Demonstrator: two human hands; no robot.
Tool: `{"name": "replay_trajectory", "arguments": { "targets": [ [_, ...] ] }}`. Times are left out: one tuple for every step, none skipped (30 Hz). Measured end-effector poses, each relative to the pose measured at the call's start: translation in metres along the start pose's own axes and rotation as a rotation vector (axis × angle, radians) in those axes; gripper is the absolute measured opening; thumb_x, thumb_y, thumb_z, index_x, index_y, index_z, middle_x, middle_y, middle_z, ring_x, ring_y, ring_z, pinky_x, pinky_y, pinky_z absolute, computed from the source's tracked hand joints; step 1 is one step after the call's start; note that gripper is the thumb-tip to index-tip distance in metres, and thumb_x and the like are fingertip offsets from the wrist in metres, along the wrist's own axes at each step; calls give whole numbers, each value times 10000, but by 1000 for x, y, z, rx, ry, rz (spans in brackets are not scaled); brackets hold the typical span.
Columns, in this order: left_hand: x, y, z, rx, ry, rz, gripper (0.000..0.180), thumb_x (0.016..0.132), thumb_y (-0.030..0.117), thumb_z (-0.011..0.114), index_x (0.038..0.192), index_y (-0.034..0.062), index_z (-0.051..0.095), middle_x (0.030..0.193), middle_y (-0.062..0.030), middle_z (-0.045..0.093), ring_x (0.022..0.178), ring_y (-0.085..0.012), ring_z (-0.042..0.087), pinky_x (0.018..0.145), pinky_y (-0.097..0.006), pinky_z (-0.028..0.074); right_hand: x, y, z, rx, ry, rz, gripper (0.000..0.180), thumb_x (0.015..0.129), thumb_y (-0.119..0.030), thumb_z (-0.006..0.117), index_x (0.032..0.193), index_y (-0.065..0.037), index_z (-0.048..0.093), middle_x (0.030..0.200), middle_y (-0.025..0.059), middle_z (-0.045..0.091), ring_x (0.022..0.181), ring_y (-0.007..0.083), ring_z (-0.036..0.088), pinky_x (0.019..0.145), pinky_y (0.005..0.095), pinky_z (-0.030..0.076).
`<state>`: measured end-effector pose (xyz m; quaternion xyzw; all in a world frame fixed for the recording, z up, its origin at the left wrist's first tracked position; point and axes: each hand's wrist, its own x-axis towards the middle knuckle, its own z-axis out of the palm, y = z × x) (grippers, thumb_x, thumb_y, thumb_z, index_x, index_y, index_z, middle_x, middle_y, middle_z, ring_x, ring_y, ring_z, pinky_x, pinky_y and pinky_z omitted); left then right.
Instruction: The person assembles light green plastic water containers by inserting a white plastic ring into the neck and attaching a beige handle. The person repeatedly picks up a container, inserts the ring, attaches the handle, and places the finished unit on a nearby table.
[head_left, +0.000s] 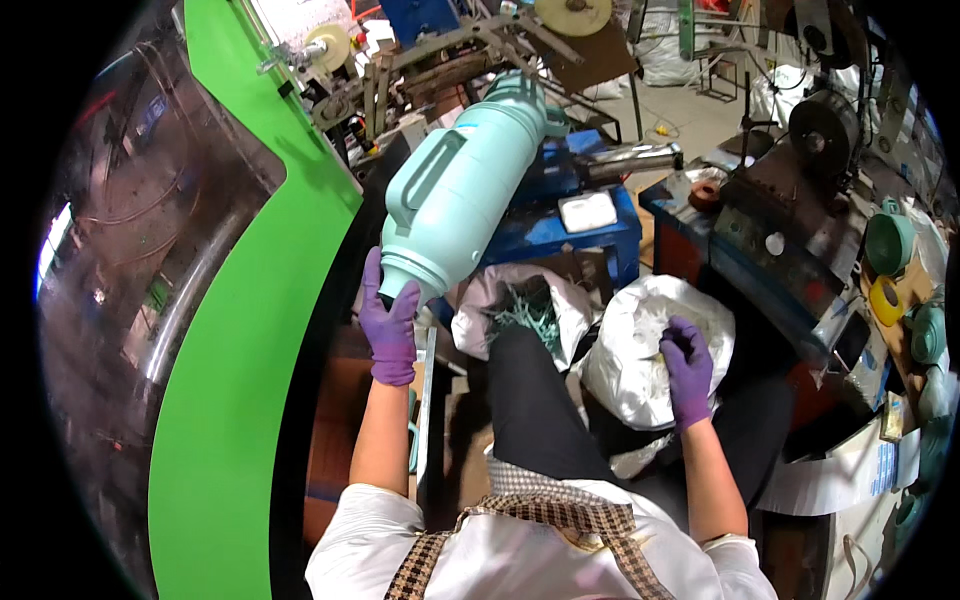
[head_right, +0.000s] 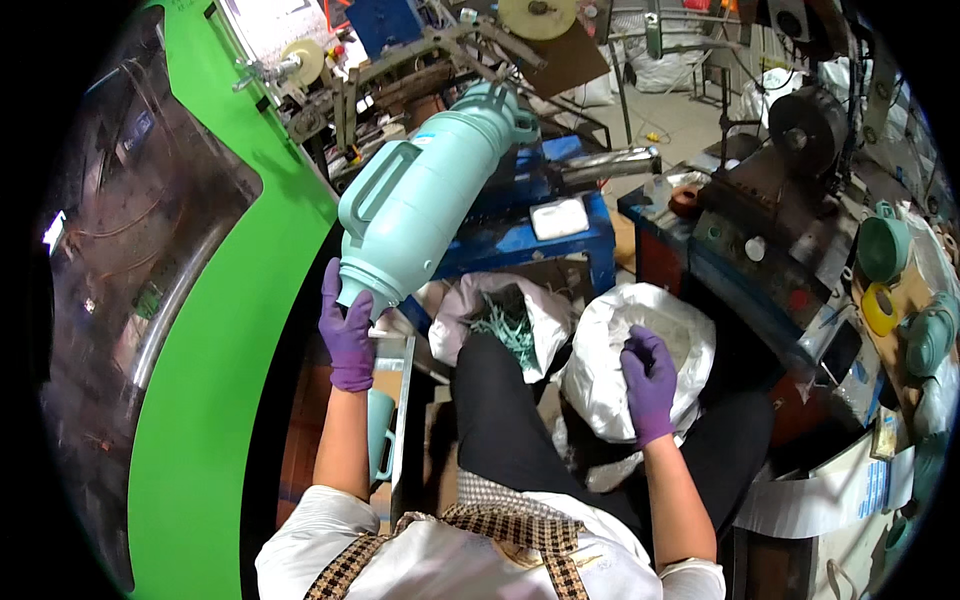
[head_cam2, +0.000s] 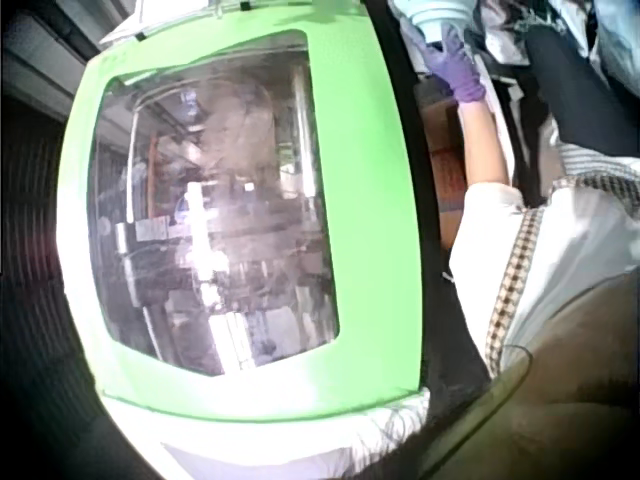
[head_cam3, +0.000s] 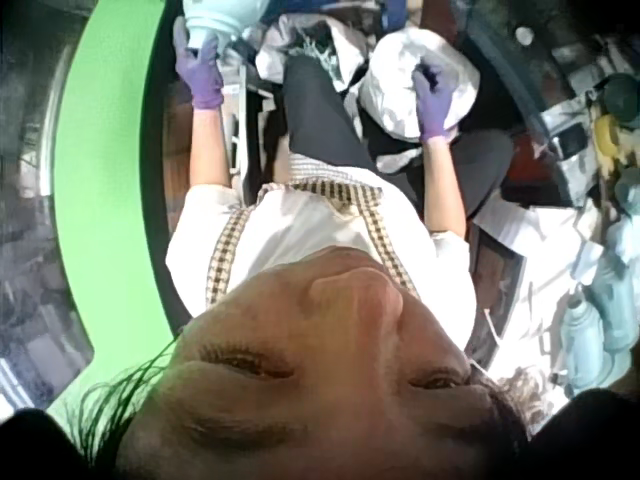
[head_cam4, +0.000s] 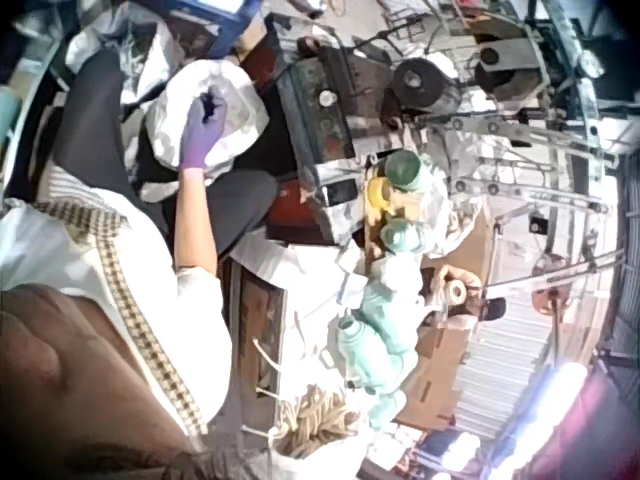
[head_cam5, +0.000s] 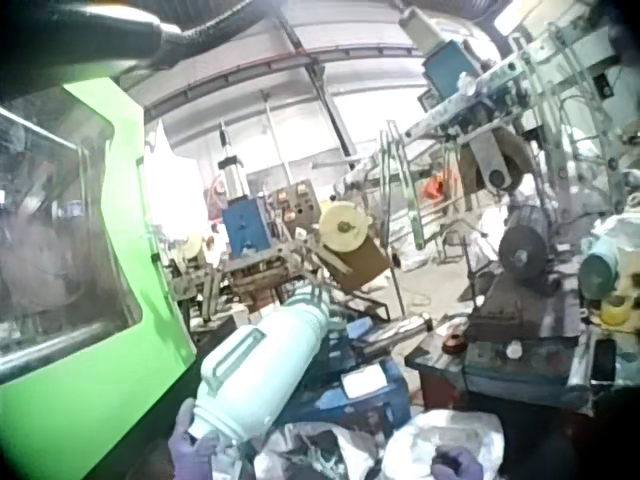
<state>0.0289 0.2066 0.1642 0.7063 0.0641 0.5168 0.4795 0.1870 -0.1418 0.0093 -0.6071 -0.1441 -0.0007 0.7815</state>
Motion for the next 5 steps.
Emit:
{"name": "replay_trajectory", "arguments": {
  "targets": [
    [1, 5, 5, 2, -12, 28, 690, 880, 53, 687, 1505, 1, 399, 1448, -129, 487, 1261, -199, 513, 1058, -323, 435, -2, -4, 0, -112, -1, -170, 358, 873, -15, 661, 1230, -22, 636, 1048, 40, 640, 923, 115, 609, 848, 266, 502],
    [-5, 10, 7, 4, -14, 26, 704, 882, 77, 688, 1512, 2, 382, 1463, -147, 477, 1279, -219, 514, 1071, -334, 432, -1, -9, 1, -177, -34, -282, 369, 861, -48, 679, 1226, -17, 639, 1015, 49, 653, 914, 159, 634, 840, 288, 511],
    [-11, 14, 7, -13, -38, 79, 719, 883, 101, 688, 1519, 4, 365, 1478, -165, 468, 1297, -239, 514, 1085, -345, 429, 2, -16, 1, -343, -89, -341, 375, 861, -67, 681, 1231, -23, 638, 1046, 64, 662, 914, 194, 644, 846, 305, 516],
    [-9, 20, -1, 39, -71, 84, 830, 830, 158, 739, 1537, 5, 330, 1514, -183, 433, 1364, -275, 468, 1132, -377, 384, 8, -23, 2, -492, -151, -398, 382, 862, -87, 683, 1236, -28, 637, 1077, 80, 670, 914, 229, 654, 852, 321, 521],
    [-18, 24, -5, -136, -66, 3, 925, 815, 245, 747, 1567, 20, 257, 1559, -202, 369, 1399, -323, 440, 1171, -406, 334, 17, -28, 9, -485, -150, -414, 382, 862, -87, 683, 1236, -28, 637, 1077, 80, 670, 914, 229, 654, 852, 321, 521]
  ]
}}
